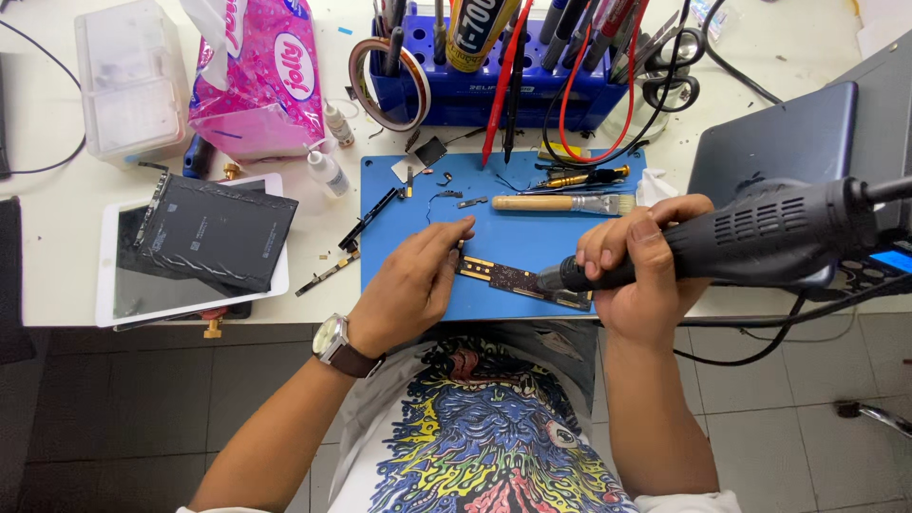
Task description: The person uses a hot air gun to heat a small circuit board, then uses tweezers to remove a component and place it onto another board. They continue to adjust and position the component with their hands.
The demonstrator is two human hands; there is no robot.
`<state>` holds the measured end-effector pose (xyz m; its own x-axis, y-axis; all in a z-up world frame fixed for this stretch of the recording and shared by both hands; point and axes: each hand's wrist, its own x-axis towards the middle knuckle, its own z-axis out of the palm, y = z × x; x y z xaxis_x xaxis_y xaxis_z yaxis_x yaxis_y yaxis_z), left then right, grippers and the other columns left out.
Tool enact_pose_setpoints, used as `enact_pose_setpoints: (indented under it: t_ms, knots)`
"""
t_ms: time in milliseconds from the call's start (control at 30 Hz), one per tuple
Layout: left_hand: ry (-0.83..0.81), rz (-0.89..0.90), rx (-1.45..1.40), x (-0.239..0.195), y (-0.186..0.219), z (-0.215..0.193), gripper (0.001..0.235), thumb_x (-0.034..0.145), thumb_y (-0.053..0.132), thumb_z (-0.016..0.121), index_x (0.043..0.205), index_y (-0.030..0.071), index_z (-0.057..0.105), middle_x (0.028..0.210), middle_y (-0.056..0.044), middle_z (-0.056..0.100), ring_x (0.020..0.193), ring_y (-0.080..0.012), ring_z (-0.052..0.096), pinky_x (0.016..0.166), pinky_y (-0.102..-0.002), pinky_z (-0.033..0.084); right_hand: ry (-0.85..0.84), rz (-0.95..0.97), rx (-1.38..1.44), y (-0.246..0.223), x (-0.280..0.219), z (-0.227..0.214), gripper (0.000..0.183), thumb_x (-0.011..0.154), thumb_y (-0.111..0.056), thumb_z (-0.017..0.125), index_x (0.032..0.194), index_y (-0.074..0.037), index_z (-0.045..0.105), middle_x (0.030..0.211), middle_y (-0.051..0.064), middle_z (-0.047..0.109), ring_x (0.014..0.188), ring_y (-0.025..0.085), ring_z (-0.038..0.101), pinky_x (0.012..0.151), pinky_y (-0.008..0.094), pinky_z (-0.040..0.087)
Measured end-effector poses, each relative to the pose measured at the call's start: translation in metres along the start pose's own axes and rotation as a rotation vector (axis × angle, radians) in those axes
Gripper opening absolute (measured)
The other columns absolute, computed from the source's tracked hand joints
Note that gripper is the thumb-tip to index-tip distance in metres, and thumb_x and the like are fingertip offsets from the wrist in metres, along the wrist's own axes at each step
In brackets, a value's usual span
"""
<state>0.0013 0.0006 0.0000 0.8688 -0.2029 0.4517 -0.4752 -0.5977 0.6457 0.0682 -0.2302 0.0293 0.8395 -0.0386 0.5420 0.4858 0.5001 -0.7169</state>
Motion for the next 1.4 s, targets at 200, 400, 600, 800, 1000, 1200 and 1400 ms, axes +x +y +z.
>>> enact_pose_setpoints:
  t_ms: [200, 400, 600, 800, 1000, 1200, 1400]
  knots:
    - [0.075, -0.054, -0.198, 0.004, 0.0, -0.004, 0.041, 0.105, 0.0, 0.043, 0.145, -0.001, 0.051, 0.117, -0.021, 0.069, 0.115, -0.0419, 0.068, 0.096, -0.051, 0.056, -0.011, 0.044, 0.088, 0.021, 0.0, 0.025, 0.013, 0.103, -0.006, 0.051, 0.105, -0.011, 0.039, 0.055, 0.01, 0.044, 0.043, 0.026, 0.055, 0.048, 0.033, 0.049]
    - [0.1, -0.065, -0.273, 0.005, 0.004, -0.011, 0.04, 0.106, -0.001, 0.037, 0.145, -0.008, 0.047, 0.118, -0.028, 0.068, 0.114, -0.0484, 0.067, 0.095, -0.058, 0.055, -0.067, 0.03, 0.074, 0.031, 0.004, 0.058, 0.012, 0.102, -0.003, 0.054, 0.099, -0.008, 0.043, 0.054, 0.01, 0.047, 0.042, 0.023, 0.056, 0.052, 0.032, 0.052]
    - [0.103, -0.088, -0.312, 0.003, 0.001, -0.01, 0.04, 0.109, 0.005, 0.037, 0.147, -0.007, 0.046, 0.121, -0.028, 0.068, 0.116, -0.0481, 0.066, 0.096, -0.058, 0.056, -0.107, 0.01, 0.094, 0.036, 0.009, 0.072, 0.012, 0.104, -0.003, 0.054, 0.1, -0.007, 0.044, 0.055, 0.012, 0.049, 0.044, 0.026, 0.059, 0.052, 0.033, 0.053]
    - [0.089, -0.095, -0.294, 0.004, -0.001, -0.012, 0.041, 0.111, 0.01, 0.035, 0.147, -0.007, 0.045, 0.123, -0.029, 0.067, 0.118, -0.0489, 0.065, 0.096, -0.058, 0.055, -0.074, -0.069, 0.088, 0.05, 0.009, 0.076, 0.012, 0.105, -0.004, 0.052, 0.103, -0.007, 0.041, 0.059, 0.011, 0.051, 0.048, 0.028, 0.065, 0.054, 0.037, 0.057]
    - [0.079, -0.119, -0.3, 0.007, 0.007, -0.016, 0.042, 0.11, 0.01, 0.035, 0.147, -0.007, 0.045, 0.131, -0.031, 0.064, 0.125, -0.0498, 0.061, 0.104, -0.059, 0.051, -0.061, -0.142, 0.019, 0.047, 0.012, 0.074, 0.012, 0.105, -0.007, 0.052, 0.103, -0.006, 0.04, 0.062, 0.01, 0.052, 0.05, 0.027, 0.066, 0.055, 0.037, 0.057]
    - [0.061, -0.129, -0.293, 0.007, 0.012, -0.017, 0.042, 0.11, 0.01, 0.036, 0.147, -0.008, 0.044, 0.132, -0.032, 0.062, 0.126, -0.0516, 0.059, 0.105, -0.062, 0.049, -0.051, -0.001, 0.198, 0.039, 0.003, 0.063, 0.013, 0.104, -0.001, 0.052, 0.105, -0.006, 0.04, 0.057, 0.013, 0.049, 0.045, 0.029, 0.061, 0.051, 0.035, 0.056]
    - [-0.093, 0.077, 0.046, 0.003, 0.009, -0.008, 0.044, 0.103, 0.023, 0.062, 0.139, 0.0, 0.057, 0.138, -0.023, 0.061, 0.137, -0.0433, 0.054, 0.112, -0.053, 0.044, -0.028, 0.033, 0.146, 0.014, 0.001, 0.03, 0.013, 0.106, -0.008, 0.05, 0.108, -0.011, 0.038, 0.056, 0.007, 0.042, 0.042, 0.021, 0.053, 0.051, 0.034, 0.05]
